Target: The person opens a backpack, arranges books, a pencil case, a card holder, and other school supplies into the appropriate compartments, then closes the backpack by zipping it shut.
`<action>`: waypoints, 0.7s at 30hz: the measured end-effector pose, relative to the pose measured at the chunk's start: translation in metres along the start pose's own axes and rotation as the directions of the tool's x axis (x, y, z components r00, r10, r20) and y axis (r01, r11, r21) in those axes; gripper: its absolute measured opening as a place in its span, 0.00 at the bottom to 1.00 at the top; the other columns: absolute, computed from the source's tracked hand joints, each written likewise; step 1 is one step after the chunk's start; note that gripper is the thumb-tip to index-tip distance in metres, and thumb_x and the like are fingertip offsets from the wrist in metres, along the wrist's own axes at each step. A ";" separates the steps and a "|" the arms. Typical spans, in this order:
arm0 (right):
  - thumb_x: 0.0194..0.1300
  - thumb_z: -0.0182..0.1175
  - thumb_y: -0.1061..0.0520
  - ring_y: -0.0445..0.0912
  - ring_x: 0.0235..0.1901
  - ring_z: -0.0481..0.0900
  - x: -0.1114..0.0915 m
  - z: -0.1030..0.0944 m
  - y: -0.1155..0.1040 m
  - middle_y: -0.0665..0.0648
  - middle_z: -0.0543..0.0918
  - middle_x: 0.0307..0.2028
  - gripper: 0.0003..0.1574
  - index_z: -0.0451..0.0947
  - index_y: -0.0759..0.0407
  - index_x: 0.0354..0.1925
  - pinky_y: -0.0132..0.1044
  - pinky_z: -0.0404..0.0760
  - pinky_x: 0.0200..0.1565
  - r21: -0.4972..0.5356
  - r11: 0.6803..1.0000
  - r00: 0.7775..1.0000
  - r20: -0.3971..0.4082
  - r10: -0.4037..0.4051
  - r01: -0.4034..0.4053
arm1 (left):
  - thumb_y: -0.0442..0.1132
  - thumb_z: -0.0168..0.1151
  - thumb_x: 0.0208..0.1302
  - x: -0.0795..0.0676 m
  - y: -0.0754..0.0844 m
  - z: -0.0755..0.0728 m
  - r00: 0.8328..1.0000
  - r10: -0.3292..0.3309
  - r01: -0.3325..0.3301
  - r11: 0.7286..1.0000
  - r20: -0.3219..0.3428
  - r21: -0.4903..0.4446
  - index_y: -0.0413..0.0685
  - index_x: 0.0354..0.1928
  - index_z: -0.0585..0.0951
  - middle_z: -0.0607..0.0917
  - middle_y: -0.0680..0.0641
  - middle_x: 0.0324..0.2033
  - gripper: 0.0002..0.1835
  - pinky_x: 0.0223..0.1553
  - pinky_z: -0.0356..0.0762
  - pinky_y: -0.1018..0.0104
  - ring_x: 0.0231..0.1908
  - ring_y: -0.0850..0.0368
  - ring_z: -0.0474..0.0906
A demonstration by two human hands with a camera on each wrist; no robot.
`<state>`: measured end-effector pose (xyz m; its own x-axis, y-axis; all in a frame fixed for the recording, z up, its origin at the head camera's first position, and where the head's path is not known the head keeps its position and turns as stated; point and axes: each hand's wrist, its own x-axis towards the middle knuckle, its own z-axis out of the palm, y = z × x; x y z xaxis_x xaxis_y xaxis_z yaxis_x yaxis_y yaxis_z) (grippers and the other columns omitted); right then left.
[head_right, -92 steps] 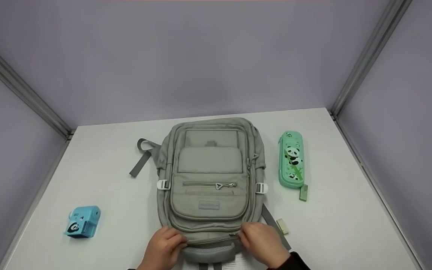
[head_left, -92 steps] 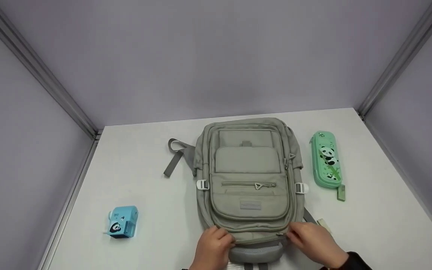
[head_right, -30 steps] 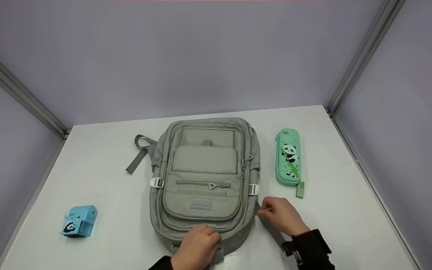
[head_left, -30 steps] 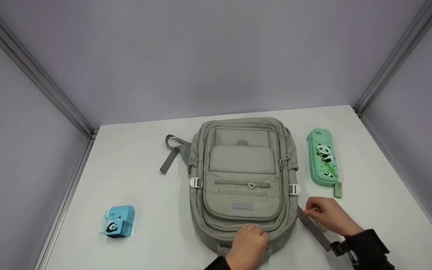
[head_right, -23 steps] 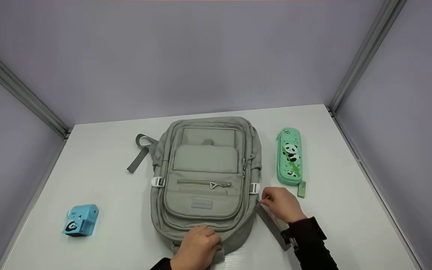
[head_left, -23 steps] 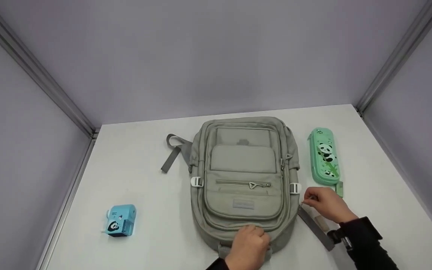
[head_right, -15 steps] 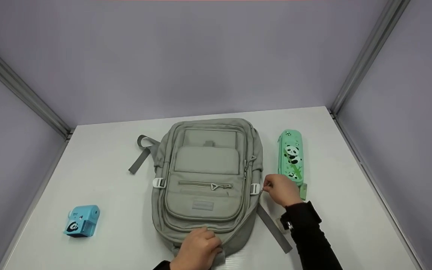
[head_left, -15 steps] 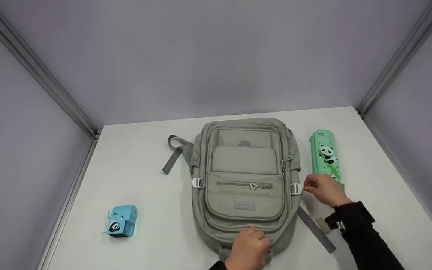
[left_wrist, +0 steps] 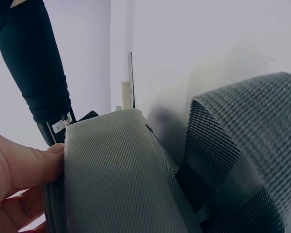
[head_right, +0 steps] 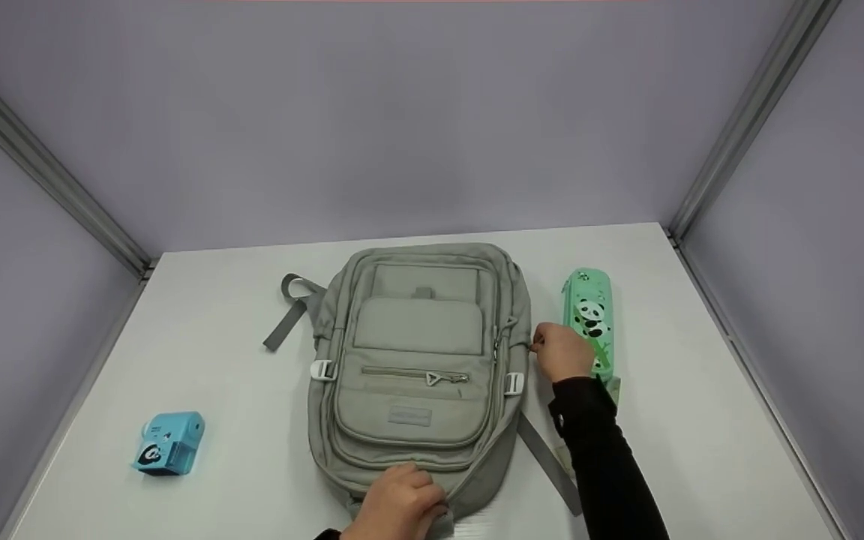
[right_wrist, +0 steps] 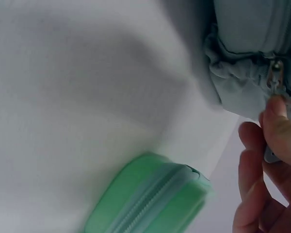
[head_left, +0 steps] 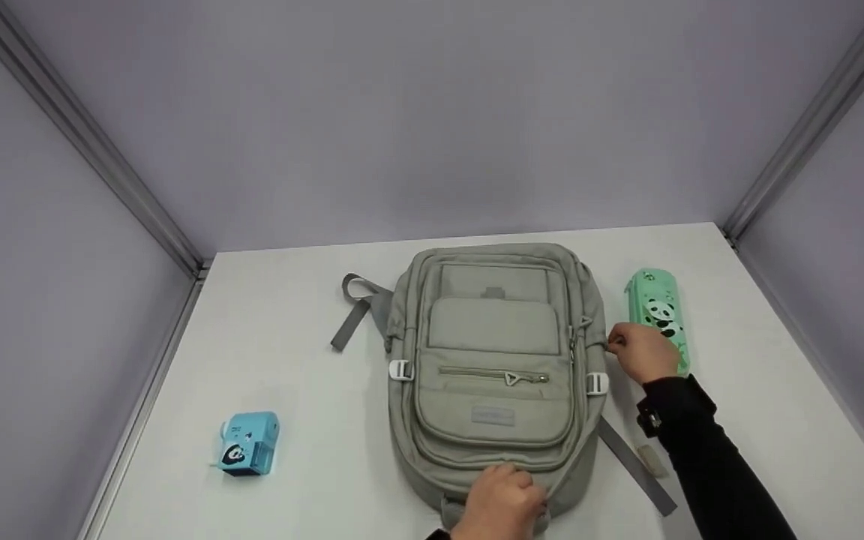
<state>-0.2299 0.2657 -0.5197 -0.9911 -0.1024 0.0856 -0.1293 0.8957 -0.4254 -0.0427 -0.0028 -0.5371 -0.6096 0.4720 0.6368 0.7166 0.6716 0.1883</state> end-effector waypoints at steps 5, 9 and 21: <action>0.63 0.65 0.62 0.55 0.28 0.83 -0.001 0.000 0.001 0.65 0.87 0.33 0.05 0.83 0.64 0.34 0.46 0.77 0.29 -0.007 0.999 0.999 0.007 -0.042 0.042 | 0.38 0.75 0.42 -0.003 -0.001 -0.001 0.999 -0.005 0.005 1.000 0.052 0.012 0.59 0.17 0.81 0.76 0.59 0.15 0.10 0.26 0.50 0.80 0.20 0.66 0.68; 0.62 0.63 0.66 0.62 0.38 0.84 0.001 -0.006 -0.005 0.69 0.86 0.39 0.08 0.81 0.68 0.41 0.53 0.81 0.38 0.005 0.998 0.996 0.056 -0.069 0.068 | 0.34 0.72 0.49 -0.007 -0.006 -0.008 0.990 -0.039 0.041 0.999 0.138 -0.017 0.60 0.25 0.85 0.79 0.59 0.23 0.09 0.29 0.55 0.81 0.24 0.66 0.68; 0.64 0.56 0.67 0.71 0.55 0.71 0.010 -0.002 -0.039 0.74 0.76 0.53 0.18 0.80 0.67 0.52 0.62 0.73 0.51 -0.064 0.984 0.985 -0.035 -0.166 0.164 | 0.48 0.70 0.60 -0.001 -0.032 -0.025 0.793 -0.257 0.206 0.966 0.552 0.155 0.63 0.51 0.83 0.77 0.48 0.61 0.17 0.61 0.74 0.56 0.60 0.50 0.74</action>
<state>-0.2346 0.2308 -0.5003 -0.9540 -0.2346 0.1866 -0.2874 0.8929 -0.3467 -0.0566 -0.0396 -0.5248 -0.8550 0.5168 0.0437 0.5145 0.8345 0.1975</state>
